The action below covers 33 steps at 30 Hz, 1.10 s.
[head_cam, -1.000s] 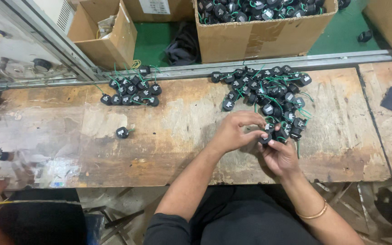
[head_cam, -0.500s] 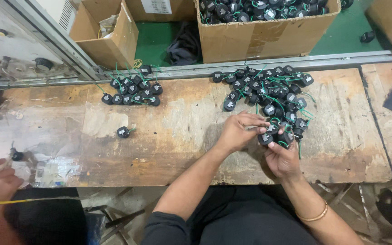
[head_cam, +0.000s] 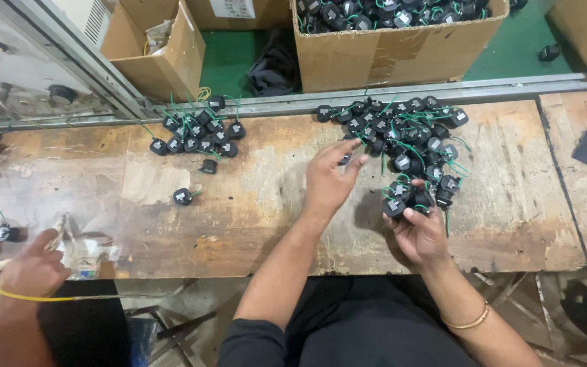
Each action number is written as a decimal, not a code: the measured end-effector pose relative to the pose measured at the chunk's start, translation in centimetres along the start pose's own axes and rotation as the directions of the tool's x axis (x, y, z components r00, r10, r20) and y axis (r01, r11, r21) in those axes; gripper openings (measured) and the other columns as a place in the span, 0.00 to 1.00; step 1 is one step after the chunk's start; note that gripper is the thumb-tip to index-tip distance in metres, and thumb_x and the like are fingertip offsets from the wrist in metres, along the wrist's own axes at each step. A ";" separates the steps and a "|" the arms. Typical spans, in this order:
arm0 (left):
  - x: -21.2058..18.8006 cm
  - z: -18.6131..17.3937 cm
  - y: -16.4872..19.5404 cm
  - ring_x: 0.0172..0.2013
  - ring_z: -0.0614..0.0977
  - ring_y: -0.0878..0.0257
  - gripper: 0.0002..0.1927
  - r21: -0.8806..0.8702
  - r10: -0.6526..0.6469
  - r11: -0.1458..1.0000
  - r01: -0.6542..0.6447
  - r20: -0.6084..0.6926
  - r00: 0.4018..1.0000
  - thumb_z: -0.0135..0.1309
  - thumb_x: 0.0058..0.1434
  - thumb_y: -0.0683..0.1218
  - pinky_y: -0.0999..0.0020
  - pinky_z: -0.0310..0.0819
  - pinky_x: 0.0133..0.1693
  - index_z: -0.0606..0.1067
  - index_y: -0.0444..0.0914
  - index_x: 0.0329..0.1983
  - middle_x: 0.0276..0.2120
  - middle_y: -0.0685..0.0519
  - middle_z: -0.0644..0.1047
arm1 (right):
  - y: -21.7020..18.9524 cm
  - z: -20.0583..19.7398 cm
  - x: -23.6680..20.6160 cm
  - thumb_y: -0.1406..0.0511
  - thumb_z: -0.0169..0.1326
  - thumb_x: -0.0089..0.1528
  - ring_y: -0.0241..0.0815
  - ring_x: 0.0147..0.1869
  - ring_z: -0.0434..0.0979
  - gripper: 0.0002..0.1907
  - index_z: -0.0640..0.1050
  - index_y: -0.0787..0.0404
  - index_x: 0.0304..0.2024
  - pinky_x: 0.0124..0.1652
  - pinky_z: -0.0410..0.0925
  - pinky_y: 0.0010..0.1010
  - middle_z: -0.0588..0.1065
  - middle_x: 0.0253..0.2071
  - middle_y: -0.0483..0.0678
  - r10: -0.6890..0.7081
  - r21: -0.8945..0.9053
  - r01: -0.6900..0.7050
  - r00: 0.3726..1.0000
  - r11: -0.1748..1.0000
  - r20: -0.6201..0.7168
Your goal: The person picks black power adapters with green wires from a pile on the workbench, manipulates each unit's wire and body by hand, and places the adapters into a cardboard box. A coworker at the left of the bench handles similar units at the same time.
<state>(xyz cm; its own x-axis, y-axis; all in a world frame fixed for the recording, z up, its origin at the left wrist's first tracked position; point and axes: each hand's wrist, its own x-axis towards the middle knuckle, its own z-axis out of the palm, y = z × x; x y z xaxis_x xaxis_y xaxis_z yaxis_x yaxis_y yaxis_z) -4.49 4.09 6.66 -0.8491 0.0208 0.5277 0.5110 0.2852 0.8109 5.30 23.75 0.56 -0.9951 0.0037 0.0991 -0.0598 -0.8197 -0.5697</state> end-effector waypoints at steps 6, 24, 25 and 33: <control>0.0 0.3 -0.5 0.50 0.78 0.48 0.27 0.457 0.044 0.879 -0.135 0.203 0.978 0.61 0.54 0.47 0.52 0.74 0.49 0.76 0.35 0.58 0.44 0.46 0.79 | -0.2 1.4 -0.2 0.71 0.54 0.67 0.59 0.67 0.73 0.36 0.57 0.56 0.75 0.53 0.75 0.51 0.67 0.66 0.56 0.139 -0.038 -0.135 0.980 0.990 0.141; 0.8 -2.4 -0.3 0.48 0.79 0.52 0.09 0.375 -0.120 0.924 -0.080 0.482 0.868 0.60 0.56 0.41 0.55 0.74 0.47 0.82 0.46 0.39 0.38 0.54 0.79 | -1.3 2.1 0.0 0.61 0.56 0.69 0.55 0.72 0.66 0.43 0.48 0.55 0.80 0.64 0.65 0.59 0.64 0.69 0.52 0.248 0.025 -0.256 0.953 0.966 0.172; 0.9 -2.6 -0.5 0.48 0.79 0.52 0.07 0.381 -0.121 0.921 -0.080 0.476 0.871 0.60 0.56 0.42 0.55 0.74 0.47 0.82 0.45 0.38 0.38 0.53 0.79 | -1.2 2.1 0.0 0.61 0.56 0.68 0.55 0.72 0.66 0.44 0.49 0.55 0.80 0.64 0.65 0.60 0.64 0.69 0.52 0.248 0.031 -0.258 0.953 0.966 0.176; 1.2 -2.5 -0.3 0.45 0.82 0.52 0.08 -0.064 -0.046 0.994 0.083 0.444 0.895 0.56 0.62 0.40 0.58 0.77 0.46 0.77 0.39 0.44 0.42 0.51 0.77 | -1.0 1.7 0.1 0.68 0.62 0.63 0.54 0.70 0.68 0.49 0.50 0.53 0.80 0.62 0.68 0.57 0.65 0.68 0.51 0.247 0.020 -0.253 0.957 0.967 0.152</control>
<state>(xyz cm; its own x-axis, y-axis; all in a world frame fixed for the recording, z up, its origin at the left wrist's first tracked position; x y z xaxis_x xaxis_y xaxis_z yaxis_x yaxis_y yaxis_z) -5.32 1.64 7.68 -0.8430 0.4304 0.3227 0.4460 0.2237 0.8666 5.43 23.64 2.50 -0.9550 -0.2859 0.0786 0.1951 -0.8054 -0.5597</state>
